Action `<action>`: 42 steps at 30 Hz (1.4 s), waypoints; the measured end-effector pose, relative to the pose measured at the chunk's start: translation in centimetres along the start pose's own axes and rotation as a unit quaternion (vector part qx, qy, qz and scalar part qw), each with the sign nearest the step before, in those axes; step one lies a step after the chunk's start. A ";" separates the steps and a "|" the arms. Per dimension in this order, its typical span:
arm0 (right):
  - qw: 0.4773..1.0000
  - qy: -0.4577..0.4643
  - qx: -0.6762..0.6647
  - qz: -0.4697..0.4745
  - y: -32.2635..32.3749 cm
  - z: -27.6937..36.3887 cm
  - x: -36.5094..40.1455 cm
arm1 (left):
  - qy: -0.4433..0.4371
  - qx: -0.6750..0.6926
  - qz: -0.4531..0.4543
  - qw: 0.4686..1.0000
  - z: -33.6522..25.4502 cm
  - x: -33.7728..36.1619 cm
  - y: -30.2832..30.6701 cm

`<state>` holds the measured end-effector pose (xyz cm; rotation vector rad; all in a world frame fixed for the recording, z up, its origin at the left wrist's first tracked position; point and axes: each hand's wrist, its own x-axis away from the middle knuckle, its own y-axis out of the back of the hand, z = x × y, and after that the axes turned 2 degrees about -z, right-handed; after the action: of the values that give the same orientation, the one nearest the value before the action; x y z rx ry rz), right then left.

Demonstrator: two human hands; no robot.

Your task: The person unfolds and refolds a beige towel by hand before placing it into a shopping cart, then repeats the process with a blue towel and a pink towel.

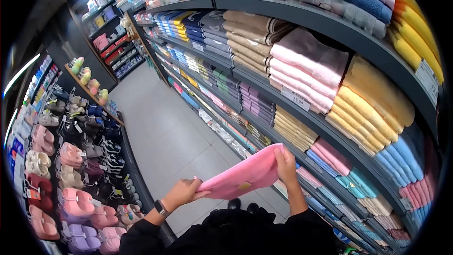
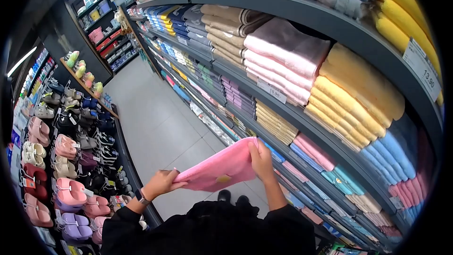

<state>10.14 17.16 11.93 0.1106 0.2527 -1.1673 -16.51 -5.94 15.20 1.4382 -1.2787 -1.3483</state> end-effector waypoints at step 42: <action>0.974 0.039 0.153 0.162 -22.0 2.9 -5.8 | -0.107 0.459 -0.005 0.882 19.4 -13.3 4.7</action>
<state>-11.79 13.15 17.22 0.4532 0.1154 -0.8689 -35.51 7.99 19.76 1.9218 -2.2401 -0.9246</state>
